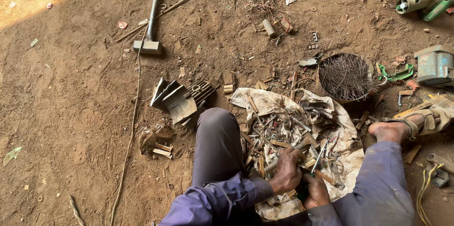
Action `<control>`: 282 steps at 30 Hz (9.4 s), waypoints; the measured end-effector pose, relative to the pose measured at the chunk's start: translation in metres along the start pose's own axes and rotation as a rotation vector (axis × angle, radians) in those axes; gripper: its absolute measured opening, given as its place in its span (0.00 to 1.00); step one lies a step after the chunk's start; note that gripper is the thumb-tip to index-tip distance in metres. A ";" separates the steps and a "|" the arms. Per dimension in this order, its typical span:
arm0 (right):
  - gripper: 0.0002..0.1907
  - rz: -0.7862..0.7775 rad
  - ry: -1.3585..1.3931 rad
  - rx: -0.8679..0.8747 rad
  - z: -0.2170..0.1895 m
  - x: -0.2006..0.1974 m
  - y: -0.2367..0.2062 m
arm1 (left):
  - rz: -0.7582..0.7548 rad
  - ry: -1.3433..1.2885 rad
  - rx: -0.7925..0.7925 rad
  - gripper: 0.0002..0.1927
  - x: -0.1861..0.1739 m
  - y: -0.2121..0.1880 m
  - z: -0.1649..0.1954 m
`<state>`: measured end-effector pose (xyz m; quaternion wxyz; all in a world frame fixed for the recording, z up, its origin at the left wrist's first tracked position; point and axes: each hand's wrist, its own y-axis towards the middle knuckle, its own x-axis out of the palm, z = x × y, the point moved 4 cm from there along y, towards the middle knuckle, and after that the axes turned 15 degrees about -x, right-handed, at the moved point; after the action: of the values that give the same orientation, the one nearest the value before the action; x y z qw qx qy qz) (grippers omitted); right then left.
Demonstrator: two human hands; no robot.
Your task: The person sits on the ground sorting through a pile of scrap metal parts on a cloth. They pick up small metal components, pry and scrape at them with a screwdriver, and place pieces back onto the pile.
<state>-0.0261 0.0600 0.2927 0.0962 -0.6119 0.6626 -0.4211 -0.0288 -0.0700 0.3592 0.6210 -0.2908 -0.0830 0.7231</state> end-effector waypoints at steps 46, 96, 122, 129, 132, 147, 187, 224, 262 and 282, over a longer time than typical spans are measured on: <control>0.11 -0.039 -0.305 -0.370 -0.020 0.000 -0.029 | -0.236 -0.630 -0.302 0.12 -0.007 0.006 -0.014; 0.11 -0.086 -0.289 -0.388 -0.018 -0.009 -0.032 | -0.059 -0.221 -0.007 0.16 -0.010 -0.004 0.003; 0.10 -0.076 -0.233 -0.265 -0.017 -0.009 -0.030 | -0.055 -0.221 0.014 0.14 -0.006 -0.005 0.001; 0.11 -0.012 -0.198 -0.294 -0.014 -0.016 -0.030 | -0.069 -0.256 -0.029 0.14 -0.007 -0.003 -0.002; 0.12 -0.048 -0.171 -0.351 -0.013 -0.015 -0.029 | -0.026 -0.210 0.023 0.15 -0.008 -0.005 0.002; 0.12 -0.100 -0.245 -0.392 -0.013 -0.012 -0.031 | 0.037 -0.148 0.104 0.15 -0.012 -0.008 0.009; 0.08 -0.045 -0.369 -0.358 -0.009 -0.013 -0.027 | -0.172 -0.407 -0.295 0.20 0.001 -0.005 -0.020; 0.16 -0.046 -0.241 -0.292 -0.009 -0.009 -0.006 | -0.004 -0.063 -0.151 0.20 -0.017 0.002 0.024; 0.10 -0.040 -0.053 -0.179 -0.020 0.009 -0.012 | -0.034 -0.122 0.030 0.23 -0.022 -0.007 0.035; 0.27 -0.200 -0.689 -0.374 -0.088 -0.002 -0.178 | -0.275 -0.901 -0.201 0.05 -0.005 0.031 -0.001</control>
<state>0.0473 0.1187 0.4677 0.1581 -0.7856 0.5940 -0.0706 -0.0542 -0.0820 0.3452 0.5819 0.0066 -0.4510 0.6768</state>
